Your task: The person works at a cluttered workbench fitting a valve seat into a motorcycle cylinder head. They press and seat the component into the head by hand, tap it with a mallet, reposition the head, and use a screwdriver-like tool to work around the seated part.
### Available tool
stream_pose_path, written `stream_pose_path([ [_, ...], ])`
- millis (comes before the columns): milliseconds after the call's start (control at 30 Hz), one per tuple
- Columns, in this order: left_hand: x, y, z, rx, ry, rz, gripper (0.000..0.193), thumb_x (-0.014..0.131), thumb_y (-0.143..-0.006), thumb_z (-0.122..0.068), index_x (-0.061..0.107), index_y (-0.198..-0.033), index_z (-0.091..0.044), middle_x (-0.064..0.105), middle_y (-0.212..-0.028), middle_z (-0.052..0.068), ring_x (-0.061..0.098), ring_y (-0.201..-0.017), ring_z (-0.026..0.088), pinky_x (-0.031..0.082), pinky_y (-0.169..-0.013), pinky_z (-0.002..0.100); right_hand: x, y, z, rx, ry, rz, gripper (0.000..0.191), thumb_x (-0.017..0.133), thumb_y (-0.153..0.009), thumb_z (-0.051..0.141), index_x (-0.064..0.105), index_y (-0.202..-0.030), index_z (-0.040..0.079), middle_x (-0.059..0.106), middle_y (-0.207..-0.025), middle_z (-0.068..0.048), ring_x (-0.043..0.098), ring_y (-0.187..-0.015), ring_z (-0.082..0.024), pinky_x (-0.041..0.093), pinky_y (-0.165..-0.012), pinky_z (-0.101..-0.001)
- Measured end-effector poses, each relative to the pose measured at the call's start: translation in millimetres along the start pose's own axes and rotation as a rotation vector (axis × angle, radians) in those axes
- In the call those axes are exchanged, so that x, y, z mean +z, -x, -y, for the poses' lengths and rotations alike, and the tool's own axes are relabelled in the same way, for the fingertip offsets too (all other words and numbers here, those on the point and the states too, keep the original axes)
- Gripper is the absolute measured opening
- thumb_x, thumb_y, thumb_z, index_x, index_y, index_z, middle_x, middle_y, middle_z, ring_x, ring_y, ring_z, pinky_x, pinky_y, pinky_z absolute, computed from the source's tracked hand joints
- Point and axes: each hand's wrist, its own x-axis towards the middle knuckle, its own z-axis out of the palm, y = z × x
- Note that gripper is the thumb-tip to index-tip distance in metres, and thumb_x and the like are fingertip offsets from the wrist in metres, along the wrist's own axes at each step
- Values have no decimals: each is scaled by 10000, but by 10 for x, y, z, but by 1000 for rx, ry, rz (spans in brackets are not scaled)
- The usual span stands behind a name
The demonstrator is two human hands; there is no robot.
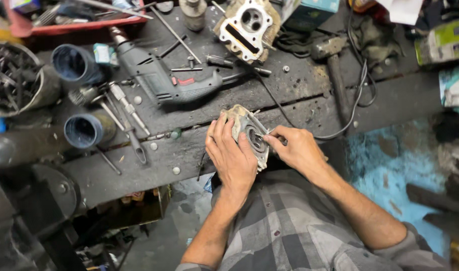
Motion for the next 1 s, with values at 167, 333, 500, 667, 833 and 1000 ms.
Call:
stream_pose_path([
  [167,-7,40,14,40,113,-25,356,616,-998,-53,519,-1336,-1,542,-1440,186,456,-1399,414,339,-1205,539,-77,-67,-15,192,19,224,286,739,-878,396,748,-888,110,713,-638,-130,728,-603,-326,547,-563,-434],
  [333,0,88,68,97,141,-42,321,671,-964,-12,535,-1254,-26,540,-1395,189,442,-1392,436,335,-1194,570,-49,-45,-29,100,-23,159,278,730,-878,382,741,-895,105,708,-655,-132,714,-595,-336,539,-549,-433],
  [500,3,102,92,108,149,-39,329,687,-931,36,554,-1218,-57,554,-1364,165,444,-1387,431,344,-1186,572,-112,-45,-37,9,15,177,275,750,-894,352,739,-892,77,723,-690,-141,690,-612,-355,521,-560,-438],
  [667,-2,96,111,114,154,-28,311,671,-897,64,575,-1163,-65,564,-1328,143,445,-1375,423,339,-1178,564,-149,3,19,67,-20,155,270,768,-832,355,754,-841,86,730,-664,-128,720,-610,-317,531,-585,-439],
  [833,-16,97,128,108,155,-21,288,653,-881,67,586,-1121,-78,576,-1303,136,447,-1367,414,341,-1176,554,-84,43,-45,158,-148,159,259,749,-860,335,740,-868,76,727,-673,-126,738,-618,-304,547,-585,-425],
  [1000,-31,52,97,65,170,-56,288,648,-935,38,547,-1195,-35,606,-1255,132,503,-1310,377,377,-1160,516,-57,-72,-73,-28,-102,133,292,751,-855,371,739,-877,80,711,-692,-155,715,-653,-354,544,-594,-463],
])
